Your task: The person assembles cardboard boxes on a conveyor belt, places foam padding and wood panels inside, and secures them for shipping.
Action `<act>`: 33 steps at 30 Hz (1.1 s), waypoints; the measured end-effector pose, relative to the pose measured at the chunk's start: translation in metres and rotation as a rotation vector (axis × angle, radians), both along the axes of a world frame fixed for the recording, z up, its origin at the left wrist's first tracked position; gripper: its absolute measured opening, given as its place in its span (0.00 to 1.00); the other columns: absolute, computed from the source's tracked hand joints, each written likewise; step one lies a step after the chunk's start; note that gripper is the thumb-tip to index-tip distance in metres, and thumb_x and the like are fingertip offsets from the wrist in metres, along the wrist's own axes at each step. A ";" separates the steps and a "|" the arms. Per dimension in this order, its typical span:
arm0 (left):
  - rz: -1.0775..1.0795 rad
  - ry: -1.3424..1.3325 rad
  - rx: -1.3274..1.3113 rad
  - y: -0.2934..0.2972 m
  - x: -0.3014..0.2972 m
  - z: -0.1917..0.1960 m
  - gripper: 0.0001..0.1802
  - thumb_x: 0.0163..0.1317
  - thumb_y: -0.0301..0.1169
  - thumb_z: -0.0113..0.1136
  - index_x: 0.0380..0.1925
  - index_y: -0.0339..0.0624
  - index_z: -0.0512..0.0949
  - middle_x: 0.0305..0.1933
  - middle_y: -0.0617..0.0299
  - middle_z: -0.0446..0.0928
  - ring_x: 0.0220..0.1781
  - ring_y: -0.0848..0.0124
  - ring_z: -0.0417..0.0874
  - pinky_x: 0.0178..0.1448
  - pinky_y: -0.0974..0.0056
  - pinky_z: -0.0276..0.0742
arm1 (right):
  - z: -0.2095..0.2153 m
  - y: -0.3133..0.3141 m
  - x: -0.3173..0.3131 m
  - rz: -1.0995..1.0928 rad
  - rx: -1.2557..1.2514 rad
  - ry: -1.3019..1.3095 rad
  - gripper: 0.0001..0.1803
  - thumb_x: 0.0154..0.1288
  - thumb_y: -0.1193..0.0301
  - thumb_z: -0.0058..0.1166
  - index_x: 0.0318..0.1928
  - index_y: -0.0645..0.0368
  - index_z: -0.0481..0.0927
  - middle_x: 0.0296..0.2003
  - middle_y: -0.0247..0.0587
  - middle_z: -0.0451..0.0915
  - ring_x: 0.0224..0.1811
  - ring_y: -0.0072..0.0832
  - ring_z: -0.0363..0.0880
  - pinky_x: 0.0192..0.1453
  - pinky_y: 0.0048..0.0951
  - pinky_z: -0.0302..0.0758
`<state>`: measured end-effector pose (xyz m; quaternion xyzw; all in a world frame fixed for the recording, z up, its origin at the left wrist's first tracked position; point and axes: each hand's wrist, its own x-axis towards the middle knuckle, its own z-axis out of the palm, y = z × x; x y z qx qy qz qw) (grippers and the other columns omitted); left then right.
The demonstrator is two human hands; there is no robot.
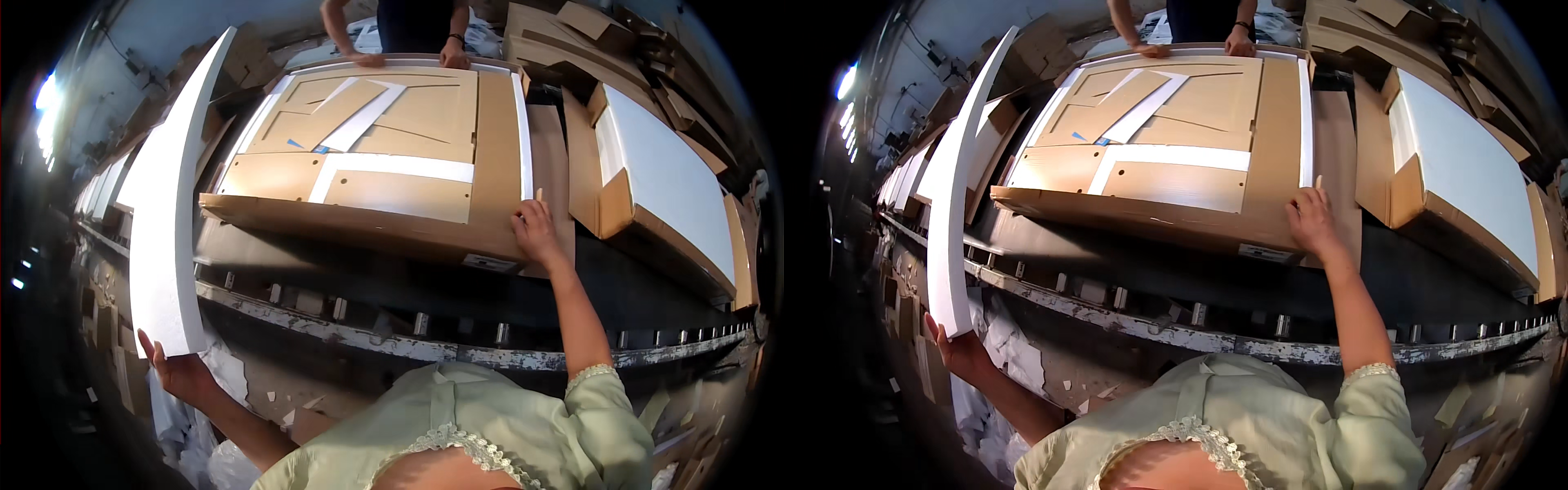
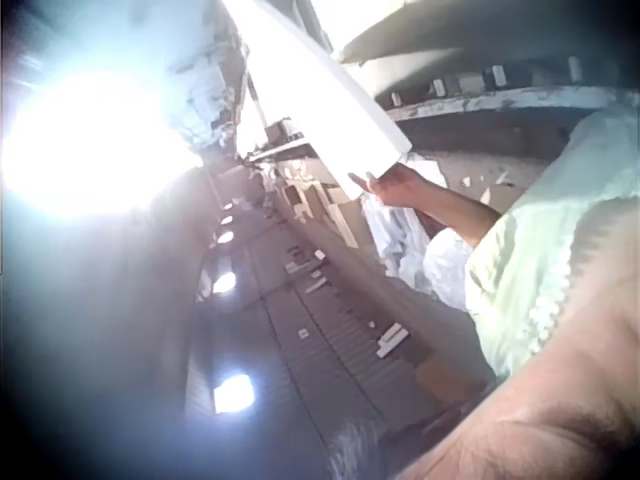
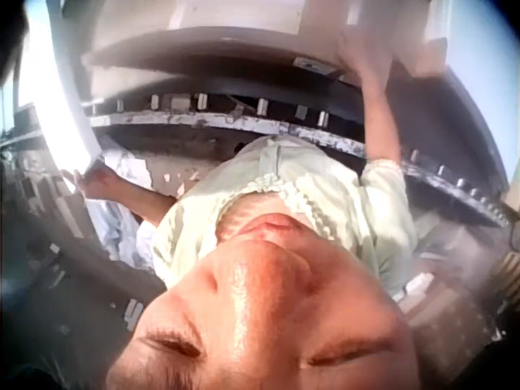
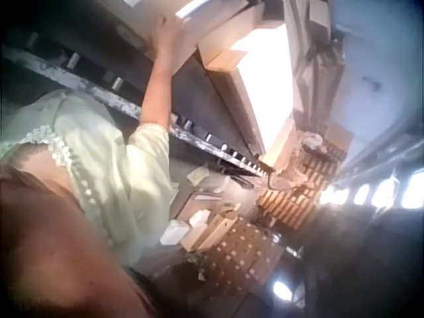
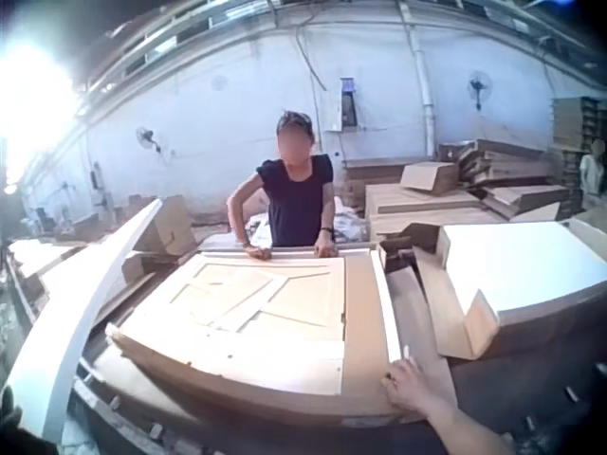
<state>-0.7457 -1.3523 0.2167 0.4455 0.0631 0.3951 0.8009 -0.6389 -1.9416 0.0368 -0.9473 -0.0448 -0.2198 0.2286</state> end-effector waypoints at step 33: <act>0.146 -0.104 -0.068 0.051 0.065 -0.027 0.22 0.63 0.25 0.52 0.58 0.37 0.68 0.57 0.48 0.70 0.57 0.57 0.74 0.62 0.54 0.73 | 0.038 0.147 0.194 -0.282 -0.406 0.650 0.27 0.63 0.65 0.44 0.60 0.66 0.63 0.54 0.62 0.72 0.61 0.53 0.64 0.62 0.48 0.67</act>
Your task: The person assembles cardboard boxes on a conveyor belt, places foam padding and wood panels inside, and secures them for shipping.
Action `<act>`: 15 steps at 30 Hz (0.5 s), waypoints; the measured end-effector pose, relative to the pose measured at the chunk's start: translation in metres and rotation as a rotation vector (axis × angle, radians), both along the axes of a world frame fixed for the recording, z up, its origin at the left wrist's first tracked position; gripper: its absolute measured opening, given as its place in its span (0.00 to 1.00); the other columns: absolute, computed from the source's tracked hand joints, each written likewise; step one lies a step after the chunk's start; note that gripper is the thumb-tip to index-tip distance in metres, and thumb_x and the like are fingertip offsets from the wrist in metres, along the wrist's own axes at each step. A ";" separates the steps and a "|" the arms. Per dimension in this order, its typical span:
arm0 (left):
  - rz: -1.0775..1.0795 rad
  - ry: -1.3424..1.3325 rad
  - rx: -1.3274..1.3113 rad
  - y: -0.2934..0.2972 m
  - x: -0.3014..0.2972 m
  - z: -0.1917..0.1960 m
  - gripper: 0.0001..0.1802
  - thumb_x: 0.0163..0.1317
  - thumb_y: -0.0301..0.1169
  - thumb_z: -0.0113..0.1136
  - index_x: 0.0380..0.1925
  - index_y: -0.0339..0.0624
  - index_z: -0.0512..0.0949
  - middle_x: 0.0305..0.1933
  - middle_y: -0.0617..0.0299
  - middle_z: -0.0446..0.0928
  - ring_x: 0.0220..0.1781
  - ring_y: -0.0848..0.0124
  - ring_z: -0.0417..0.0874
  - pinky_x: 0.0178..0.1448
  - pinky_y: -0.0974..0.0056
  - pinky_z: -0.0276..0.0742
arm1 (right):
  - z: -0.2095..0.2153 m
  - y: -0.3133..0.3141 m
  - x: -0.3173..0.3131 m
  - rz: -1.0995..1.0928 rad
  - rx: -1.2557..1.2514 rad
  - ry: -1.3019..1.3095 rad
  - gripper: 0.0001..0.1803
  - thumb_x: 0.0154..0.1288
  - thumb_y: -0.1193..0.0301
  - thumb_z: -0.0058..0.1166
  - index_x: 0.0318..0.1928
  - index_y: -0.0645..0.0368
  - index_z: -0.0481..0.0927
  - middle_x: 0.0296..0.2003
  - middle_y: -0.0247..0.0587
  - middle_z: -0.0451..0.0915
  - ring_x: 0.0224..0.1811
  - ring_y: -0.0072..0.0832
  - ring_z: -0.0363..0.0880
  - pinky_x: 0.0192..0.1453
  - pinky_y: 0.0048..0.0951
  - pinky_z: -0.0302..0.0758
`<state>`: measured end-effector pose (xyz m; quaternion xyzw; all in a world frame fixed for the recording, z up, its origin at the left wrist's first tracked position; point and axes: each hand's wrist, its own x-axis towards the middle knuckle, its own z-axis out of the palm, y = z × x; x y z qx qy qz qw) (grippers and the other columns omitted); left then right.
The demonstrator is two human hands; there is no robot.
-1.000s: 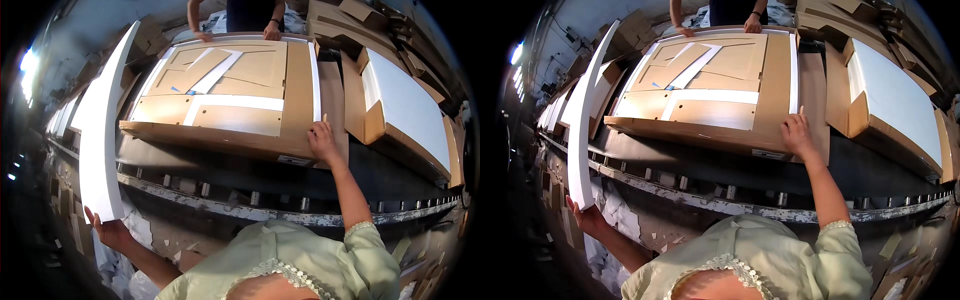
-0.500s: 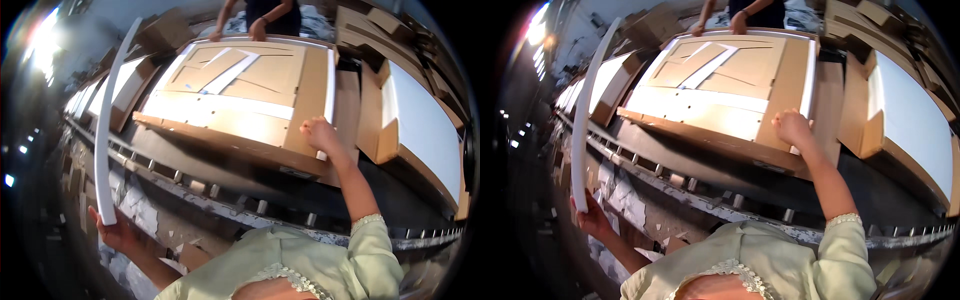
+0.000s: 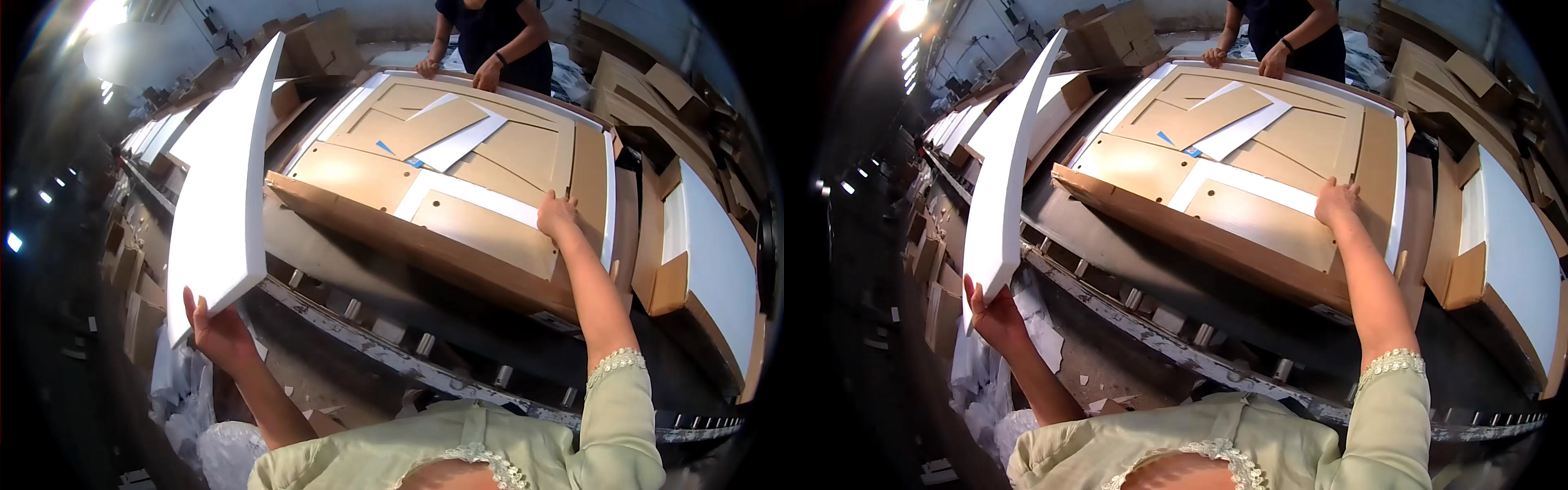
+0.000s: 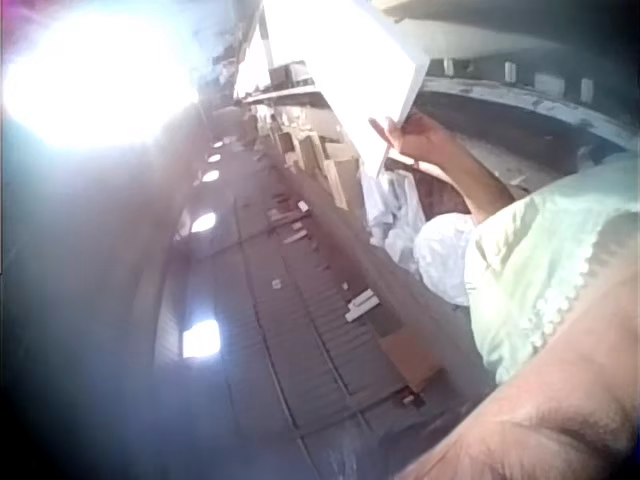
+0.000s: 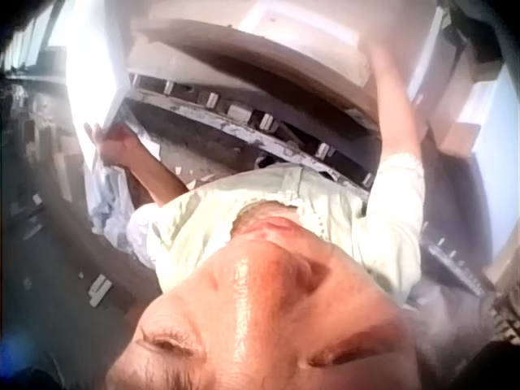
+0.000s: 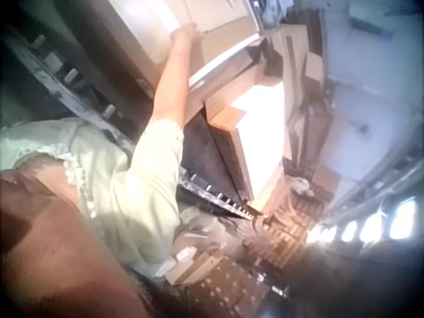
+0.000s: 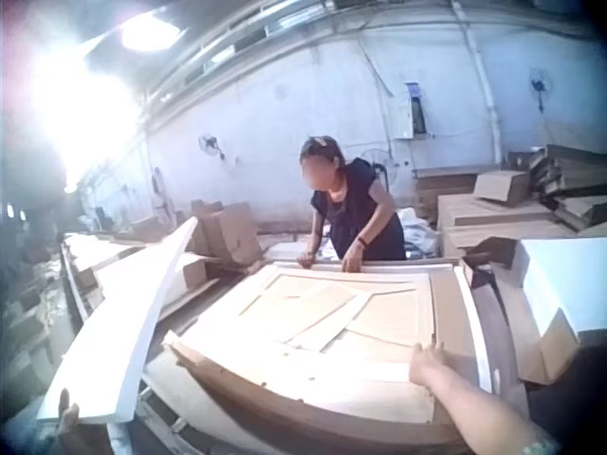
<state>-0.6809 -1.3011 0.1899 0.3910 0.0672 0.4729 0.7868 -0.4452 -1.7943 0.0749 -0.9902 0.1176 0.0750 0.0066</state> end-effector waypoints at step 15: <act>0.114 0.158 -0.055 0.141 0.039 -0.036 0.31 0.59 0.31 0.56 0.64 0.40 0.64 0.63 0.47 0.66 0.63 0.56 0.69 0.67 0.53 0.64 | -0.034 0.042 -0.006 0.006 0.080 -0.071 0.37 0.70 0.48 0.32 0.68 0.64 0.53 0.70 0.51 0.48 0.74 0.44 0.42 0.76 0.44 0.40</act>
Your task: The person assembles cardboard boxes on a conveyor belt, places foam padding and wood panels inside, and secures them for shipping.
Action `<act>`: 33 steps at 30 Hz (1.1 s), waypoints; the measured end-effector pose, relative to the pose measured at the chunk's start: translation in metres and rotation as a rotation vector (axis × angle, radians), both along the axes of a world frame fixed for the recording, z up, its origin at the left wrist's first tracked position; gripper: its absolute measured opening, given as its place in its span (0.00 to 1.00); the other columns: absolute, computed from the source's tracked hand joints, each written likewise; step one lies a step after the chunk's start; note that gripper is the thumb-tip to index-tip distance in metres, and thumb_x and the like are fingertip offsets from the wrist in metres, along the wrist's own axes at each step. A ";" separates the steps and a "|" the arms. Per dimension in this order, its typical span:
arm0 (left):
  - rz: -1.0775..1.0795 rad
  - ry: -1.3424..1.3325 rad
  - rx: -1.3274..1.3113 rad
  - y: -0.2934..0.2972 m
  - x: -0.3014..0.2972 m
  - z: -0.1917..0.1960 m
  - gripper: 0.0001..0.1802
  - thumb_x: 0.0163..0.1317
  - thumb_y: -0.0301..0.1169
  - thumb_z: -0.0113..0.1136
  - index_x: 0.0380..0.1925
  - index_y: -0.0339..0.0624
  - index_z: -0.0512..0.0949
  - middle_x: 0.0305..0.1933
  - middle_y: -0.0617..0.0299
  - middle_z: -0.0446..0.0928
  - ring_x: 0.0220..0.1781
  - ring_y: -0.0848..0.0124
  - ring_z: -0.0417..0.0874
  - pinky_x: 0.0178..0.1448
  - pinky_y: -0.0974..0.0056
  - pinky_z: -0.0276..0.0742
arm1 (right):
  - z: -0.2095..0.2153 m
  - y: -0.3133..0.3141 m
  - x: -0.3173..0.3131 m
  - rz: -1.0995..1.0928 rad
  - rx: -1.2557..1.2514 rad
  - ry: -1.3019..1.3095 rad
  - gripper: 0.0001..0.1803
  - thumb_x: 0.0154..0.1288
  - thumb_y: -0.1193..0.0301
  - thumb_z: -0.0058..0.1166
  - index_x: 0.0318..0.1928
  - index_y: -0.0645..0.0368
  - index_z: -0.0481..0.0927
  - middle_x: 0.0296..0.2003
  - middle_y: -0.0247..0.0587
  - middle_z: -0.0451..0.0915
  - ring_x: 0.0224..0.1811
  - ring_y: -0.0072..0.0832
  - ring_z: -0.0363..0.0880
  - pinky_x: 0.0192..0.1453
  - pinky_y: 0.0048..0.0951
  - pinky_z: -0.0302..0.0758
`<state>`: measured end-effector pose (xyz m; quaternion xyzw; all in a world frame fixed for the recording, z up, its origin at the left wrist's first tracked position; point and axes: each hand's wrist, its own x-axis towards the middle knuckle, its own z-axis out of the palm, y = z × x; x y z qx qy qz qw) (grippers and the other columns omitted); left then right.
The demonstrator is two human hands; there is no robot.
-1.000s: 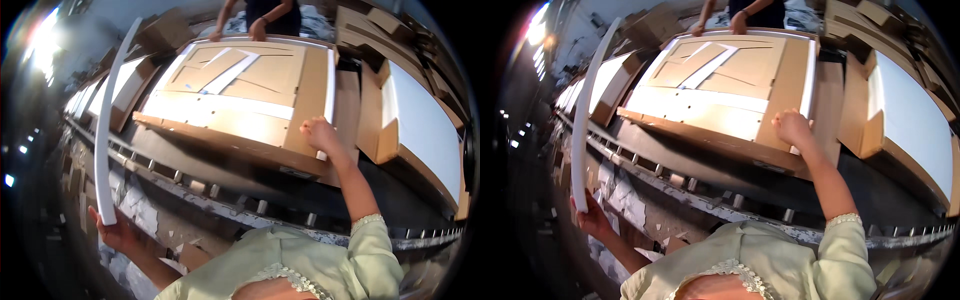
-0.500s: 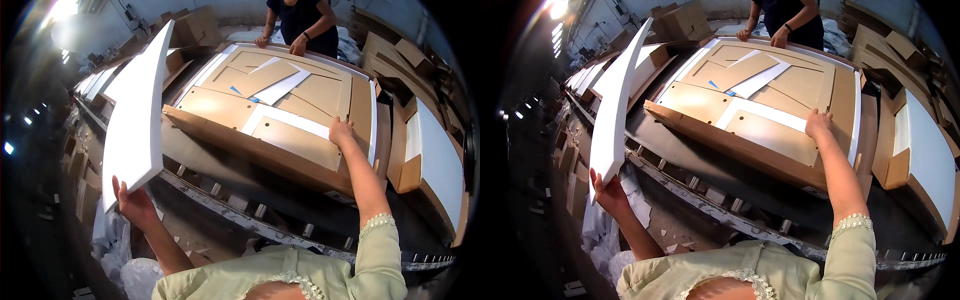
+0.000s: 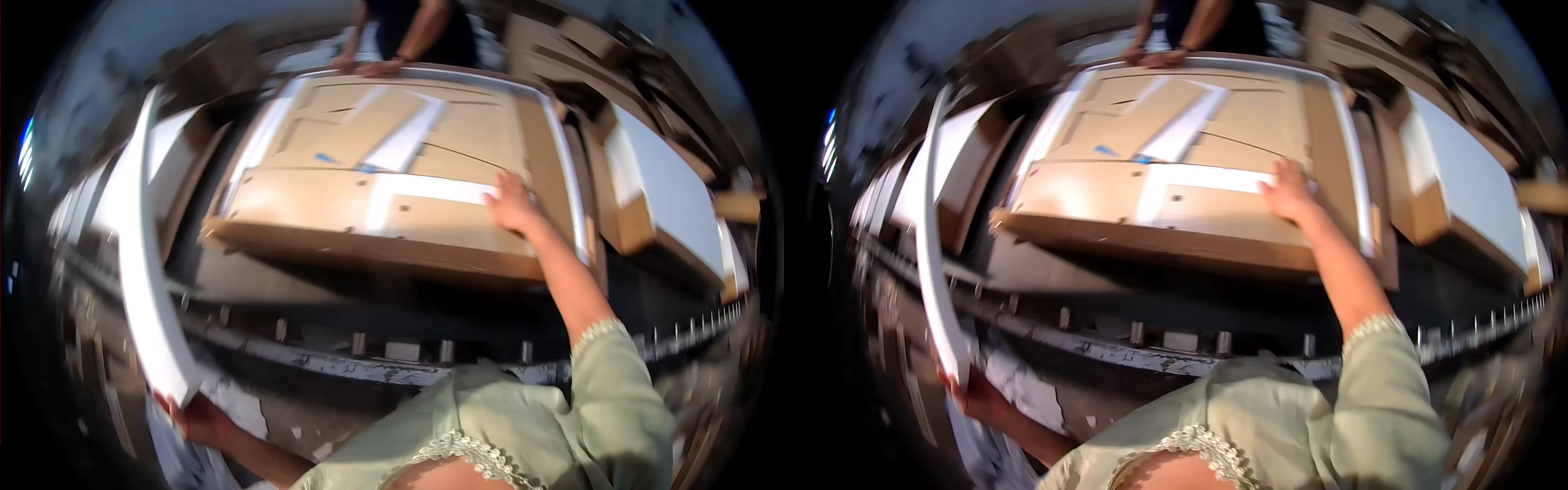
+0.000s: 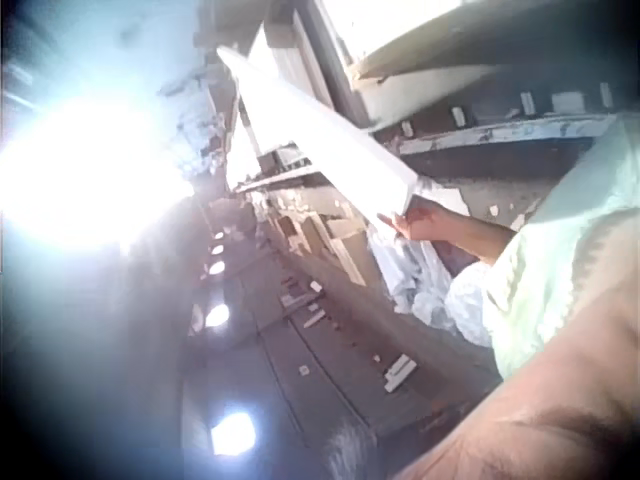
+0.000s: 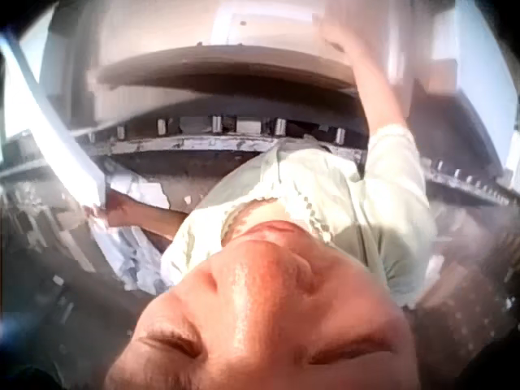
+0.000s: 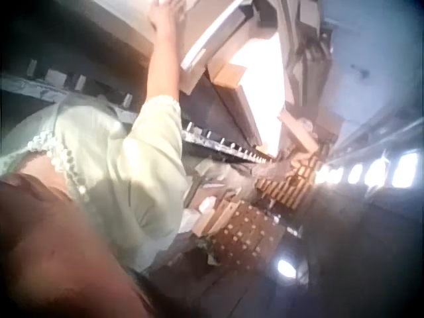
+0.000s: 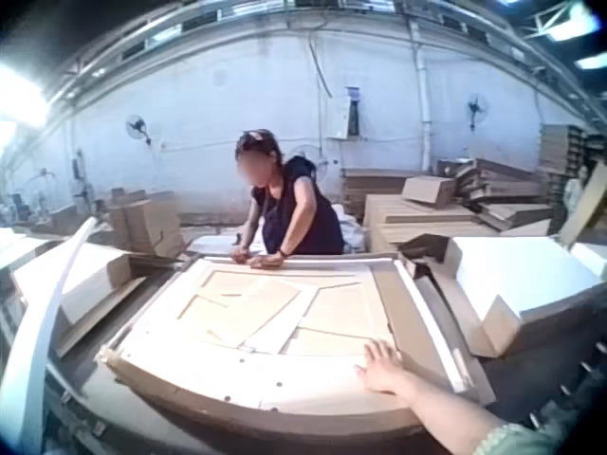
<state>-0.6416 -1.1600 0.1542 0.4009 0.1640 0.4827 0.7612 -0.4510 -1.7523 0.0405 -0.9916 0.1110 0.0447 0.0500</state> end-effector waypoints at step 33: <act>-0.118 -0.123 0.088 -0.132 -0.057 0.067 0.16 0.64 0.24 0.50 0.51 0.31 0.70 0.61 0.39 0.64 0.62 0.44 0.68 0.66 0.47 0.70 | 0.025 -0.089 -0.004 0.429 0.240 -0.063 0.34 0.65 0.49 0.45 0.62 0.62 0.64 0.66 0.46 0.58 0.70 0.40 0.51 0.72 0.43 0.49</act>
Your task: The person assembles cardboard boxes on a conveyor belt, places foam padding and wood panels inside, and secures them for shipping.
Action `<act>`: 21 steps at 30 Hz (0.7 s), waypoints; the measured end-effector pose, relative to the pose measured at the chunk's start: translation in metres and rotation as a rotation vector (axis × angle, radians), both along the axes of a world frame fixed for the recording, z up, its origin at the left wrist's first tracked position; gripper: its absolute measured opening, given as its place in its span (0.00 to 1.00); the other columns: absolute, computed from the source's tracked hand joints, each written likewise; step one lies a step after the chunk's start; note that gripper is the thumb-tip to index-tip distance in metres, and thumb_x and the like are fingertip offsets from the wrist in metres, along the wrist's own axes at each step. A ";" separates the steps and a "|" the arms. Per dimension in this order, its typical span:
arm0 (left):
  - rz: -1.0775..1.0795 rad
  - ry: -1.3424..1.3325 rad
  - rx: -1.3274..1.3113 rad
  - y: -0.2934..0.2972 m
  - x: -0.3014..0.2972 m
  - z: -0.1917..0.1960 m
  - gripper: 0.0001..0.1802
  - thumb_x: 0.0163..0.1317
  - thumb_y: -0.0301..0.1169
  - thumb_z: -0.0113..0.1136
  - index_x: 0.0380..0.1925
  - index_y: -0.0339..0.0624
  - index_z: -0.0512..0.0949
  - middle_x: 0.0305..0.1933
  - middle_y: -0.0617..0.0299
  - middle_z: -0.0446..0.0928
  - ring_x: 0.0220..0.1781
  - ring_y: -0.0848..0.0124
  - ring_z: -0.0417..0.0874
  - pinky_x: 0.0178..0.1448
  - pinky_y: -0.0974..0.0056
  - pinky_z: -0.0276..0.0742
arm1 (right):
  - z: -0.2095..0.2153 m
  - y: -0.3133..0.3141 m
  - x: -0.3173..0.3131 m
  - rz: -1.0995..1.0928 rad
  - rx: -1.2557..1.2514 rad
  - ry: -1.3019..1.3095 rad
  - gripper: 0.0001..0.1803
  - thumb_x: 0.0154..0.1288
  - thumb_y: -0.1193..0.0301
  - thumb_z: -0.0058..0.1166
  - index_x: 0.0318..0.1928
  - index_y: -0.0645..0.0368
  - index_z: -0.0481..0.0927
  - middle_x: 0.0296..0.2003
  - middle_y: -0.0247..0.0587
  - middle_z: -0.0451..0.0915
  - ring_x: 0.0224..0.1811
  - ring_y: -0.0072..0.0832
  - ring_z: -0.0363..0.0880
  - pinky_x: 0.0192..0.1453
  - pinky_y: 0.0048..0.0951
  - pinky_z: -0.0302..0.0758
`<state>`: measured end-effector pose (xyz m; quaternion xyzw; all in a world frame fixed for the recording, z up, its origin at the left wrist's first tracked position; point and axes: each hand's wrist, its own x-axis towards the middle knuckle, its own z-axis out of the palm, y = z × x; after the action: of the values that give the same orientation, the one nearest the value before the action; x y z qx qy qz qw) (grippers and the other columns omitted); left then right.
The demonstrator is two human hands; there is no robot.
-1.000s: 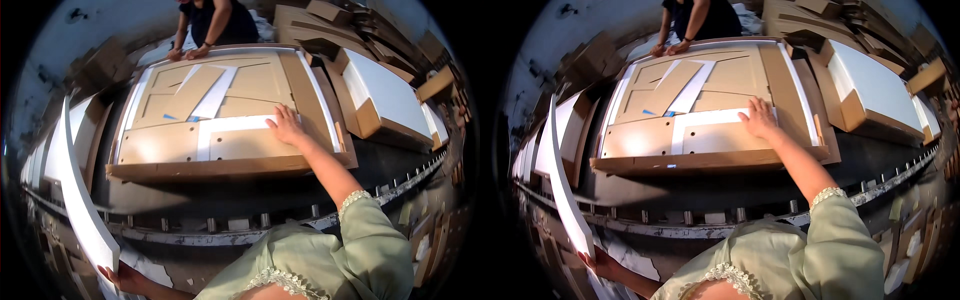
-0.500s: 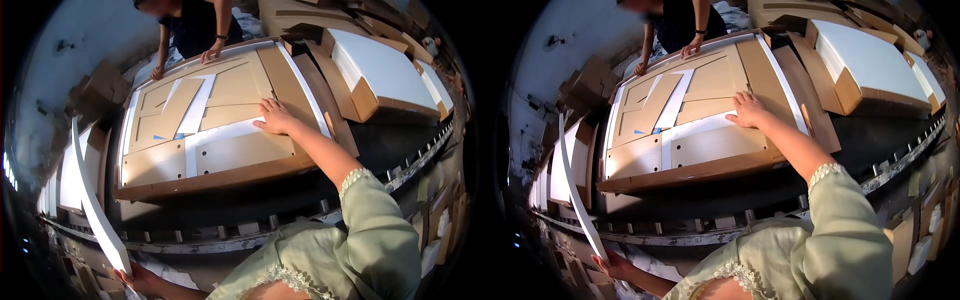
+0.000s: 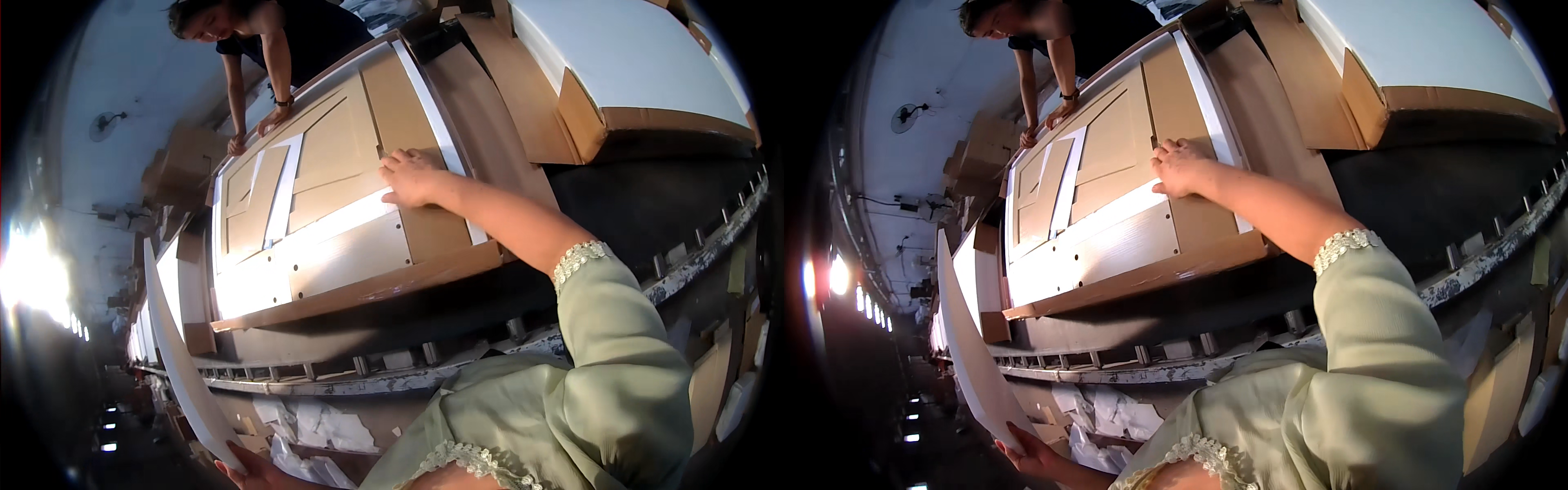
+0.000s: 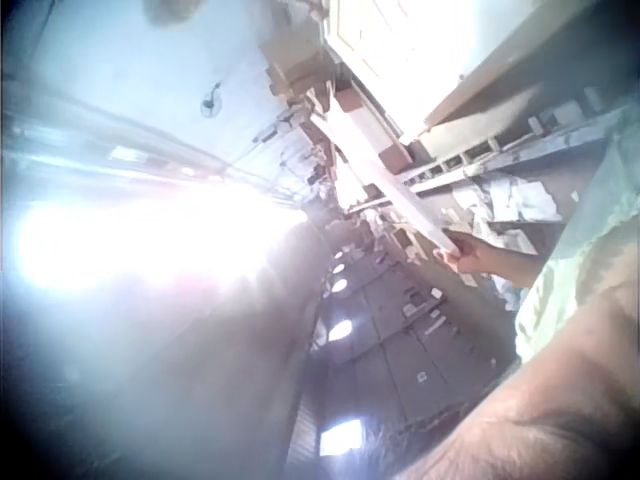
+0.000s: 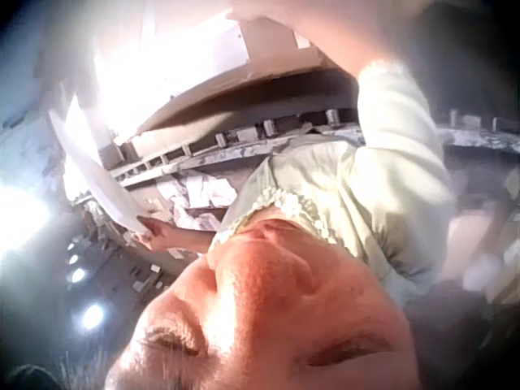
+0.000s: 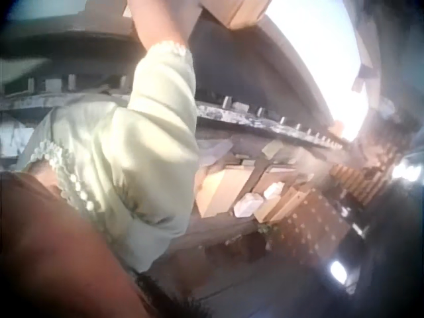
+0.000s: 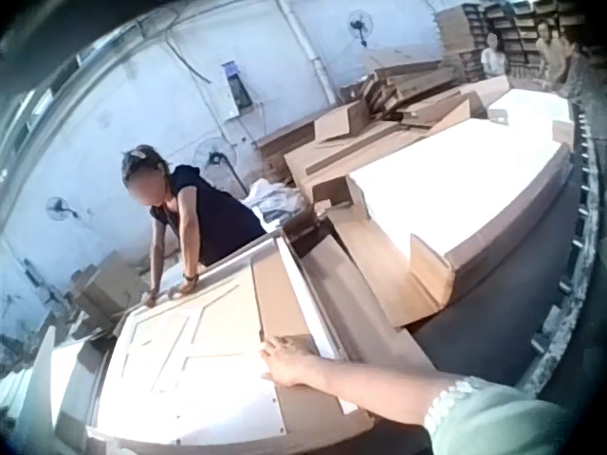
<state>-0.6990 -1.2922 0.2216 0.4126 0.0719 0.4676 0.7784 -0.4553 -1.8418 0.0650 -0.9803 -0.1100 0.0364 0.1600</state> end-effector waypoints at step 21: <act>-0.237 0.031 0.036 -0.076 -0.030 0.032 0.26 0.60 0.24 0.50 0.59 0.28 0.64 0.63 0.36 0.63 0.65 0.44 0.66 0.66 0.51 0.71 | -0.007 0.039 0.041 -0.346 0.254 -0.108 0.19 0.61 0.63 0.49 0.49 0.60 0.75 0.45 0.52 0.77 0.56 0.43 0.62 0.58 0.41 0.62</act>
<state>-0.7292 -1.3681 0.2534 0.4391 0.0261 0.3670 0.8197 -0.4140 -1.8029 0.0583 -0.9570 0.0478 -0.0584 0.2801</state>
